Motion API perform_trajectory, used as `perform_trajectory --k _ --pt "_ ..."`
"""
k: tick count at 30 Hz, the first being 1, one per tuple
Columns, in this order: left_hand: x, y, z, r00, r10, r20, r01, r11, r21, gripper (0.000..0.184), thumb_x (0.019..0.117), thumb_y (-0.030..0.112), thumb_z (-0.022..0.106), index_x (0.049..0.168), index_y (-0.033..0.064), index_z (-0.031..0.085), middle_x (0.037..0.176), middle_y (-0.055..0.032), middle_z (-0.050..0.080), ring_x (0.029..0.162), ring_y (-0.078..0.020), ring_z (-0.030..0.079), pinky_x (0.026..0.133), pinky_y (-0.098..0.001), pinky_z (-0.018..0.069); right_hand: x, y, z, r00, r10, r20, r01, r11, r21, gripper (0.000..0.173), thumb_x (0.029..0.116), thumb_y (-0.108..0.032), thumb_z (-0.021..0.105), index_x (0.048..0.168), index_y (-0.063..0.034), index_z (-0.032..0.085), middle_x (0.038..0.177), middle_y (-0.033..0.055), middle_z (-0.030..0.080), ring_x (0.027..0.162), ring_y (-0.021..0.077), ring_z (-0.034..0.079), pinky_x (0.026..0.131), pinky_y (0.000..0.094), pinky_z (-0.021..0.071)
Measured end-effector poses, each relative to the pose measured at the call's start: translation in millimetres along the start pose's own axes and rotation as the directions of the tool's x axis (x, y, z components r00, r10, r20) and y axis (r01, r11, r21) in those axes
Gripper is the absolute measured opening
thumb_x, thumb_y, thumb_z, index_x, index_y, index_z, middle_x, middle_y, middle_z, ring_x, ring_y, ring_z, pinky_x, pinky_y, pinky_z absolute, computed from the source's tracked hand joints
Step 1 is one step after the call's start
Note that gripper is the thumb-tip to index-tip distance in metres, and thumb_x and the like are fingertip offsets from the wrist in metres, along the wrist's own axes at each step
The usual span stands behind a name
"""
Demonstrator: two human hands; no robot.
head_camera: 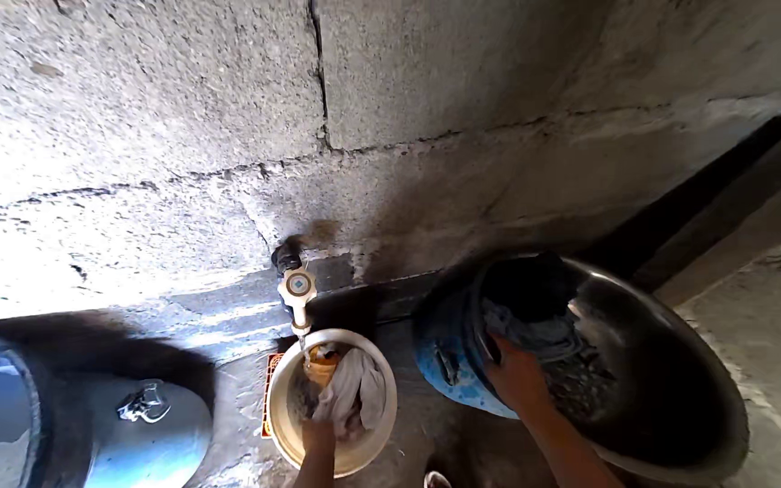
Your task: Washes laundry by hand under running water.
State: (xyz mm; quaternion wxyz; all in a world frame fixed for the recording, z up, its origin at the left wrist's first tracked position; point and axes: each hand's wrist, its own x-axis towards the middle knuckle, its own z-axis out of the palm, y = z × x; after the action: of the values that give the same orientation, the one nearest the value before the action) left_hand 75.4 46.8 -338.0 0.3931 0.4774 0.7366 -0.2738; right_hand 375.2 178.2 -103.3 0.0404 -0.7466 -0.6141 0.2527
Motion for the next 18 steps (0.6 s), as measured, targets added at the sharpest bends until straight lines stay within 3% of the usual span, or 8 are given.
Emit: perform_trajectory --k 2,5,7,8,10,11,16,18 --pt "-2.1 -5.6 1.1 0.995 -0.089 0.043 0.085 0.991 0.104 0.04 0.1057 0.018 0.05 0.137 -0.0051 0.06 0.149 -0.0281 0.051 0.143 -0.0472 0.042 0.12 -0.0652 0.0253 -0.2 -1.9 -3.0 1.0 0.014 0.007 -0.014 1.0 0.007 0.057 0.0957 -0.007 0.061 0.151 -0.0075 0.048 0.126 0.0253 0.066 0.115 0.0443 0.064 0.098 0.0618 0.0477" --pt "-7.0 18.6 -27.6 0.984 -0.178 0.025 0.175 0.98 0.09 0.045 0.104 0.021 0.054 0.137 -0.0093 0.056 0.15 -0.0339 0.045 0.141 -0.0511 0.042 0.112 -0.0708 0.0308 1.7 4.1 5.0 1.0 0.023 -0.004 -0.023 0.999 0.042 0.058 0.0947 -0.008 0.064 0.151 -0.0089 0.05 0.126 0.0243 0.067 0.115 0.0437 0.065 0.098 0.0614 0.0486" --pt "-21.2 34.6 -56.4 0.985 -0.059 -0.164 0.041 0.993 -0.112 0.052 0.0963 0.016 0.065 0.142 -0.005 0.053 0.15 -0.0336 0.045 0.14 -0.0527 0.041 0.112 -0.0733 0.0298 1.4 4.5 9.9 0.999 0.042 0.013 -0.042 0.999 -0.003 0.058 0.0965 -0.01 0.064 0.152 -0.0109 0.048 0.129 0.0246 0.066 0.116 0.0448 0.064 0.098 0.0627 0.0482" --pt "-19.2 39.2 -64.8 0.969 0.035 -0.243 -0.082 0.98 -0.184 0.066 0.0909 0.014 0.072 0.151 0.0036 0.047 0.154 -0.0307 0.042 0.142 -0.0524 0.039 0.113 -0.0745 0.0294 0.8 4.1 11.5 0.998 0.052 0.021 -0.052 0.998 -0.03 0.057 0.0978 -0.012 0.063 0.152 -0.0125 0.047 0.128 0.0243 0.066 0.116 0.0451 0.064 0.097 0.0634 0.0483" --pt "0.8 42.7 -57.1 0.958 0.154 -0.243 -0.211 0.95 -0.23 0.094 0.0847 0.02 0.08 0.163 0.0186 0.029 0.163 -0.0224 0.034 0.147 -0.048 0.036 0.112 -0.0698 0.0366 -1.1 2.8 12.8 0.996 0.075 0.039 -0.072 0.994 -0.079 0.055 0.1003 -0.016 0.061 0.153 -0.0164 0.047 0.127 0.0236 0.067 0.114 0.0448 0.065 0.095 0.0638 0.049" --pt "9.1 39.7 -46.7 0.968 0.158 -0.195 -0.203 0.949 -0.239 0.099 0.0838 0.026 0.082 0.164 0.0163 0.025 0.163 -0.022 0.033 0.148 -0.0476 0.034 0.113 -0.0677 0.0377 -1.9 1.9 12.7 0.996 0.079 0.037 -0.075 0.993 -0.096 0.054 0.1008 -0.016 0.06 0.153 -0.0173 0.047 0.125 0.0237 0.068 0.112 0.0449 0.066 0.094 0.064 0.0493" --pt "16.0 4.8 -27.3 0.996 -0.021 0.092 0.049 0.95 -0.309 0.061 0.0942 0.037 0.071 0.137 -0.0038 0.059 0.144 -0.0253 0.057 0.135 -0.0402 0.054 0.109 -0.0605 0.0446 -12.3 -1.1 10.1 0.999 0.052 -0.013 -0.053 0.98 -0.19 0.067 0.0978 -0.035 0.068 0.156 -0.0153 0.042 0.132 0.0229 0.065 0.121 0.0444 0.062 0.1 0.0635 0.046" --pt "-5.0 -12.3 -39.8 1.0 -0.019 -0.022 0.008 0.905 -0.424 0.055 0.0999 0.038 0.064 0.139 -0.0004 0.059 0.141 -0.0251 0.06 0.133 -0.0405 0.057 0.109 -0.06 0.045 -28.1 -0.4 25.0 0.978 -0.134 -0.159 0.108 0.981 -0.16 0.077 0.0896 -0.038 0.077 0.153 -0.0085 0.046 0.153 0.0262 0.046 0.142 0.0512 0.04 0.112 0.071 0.0296"
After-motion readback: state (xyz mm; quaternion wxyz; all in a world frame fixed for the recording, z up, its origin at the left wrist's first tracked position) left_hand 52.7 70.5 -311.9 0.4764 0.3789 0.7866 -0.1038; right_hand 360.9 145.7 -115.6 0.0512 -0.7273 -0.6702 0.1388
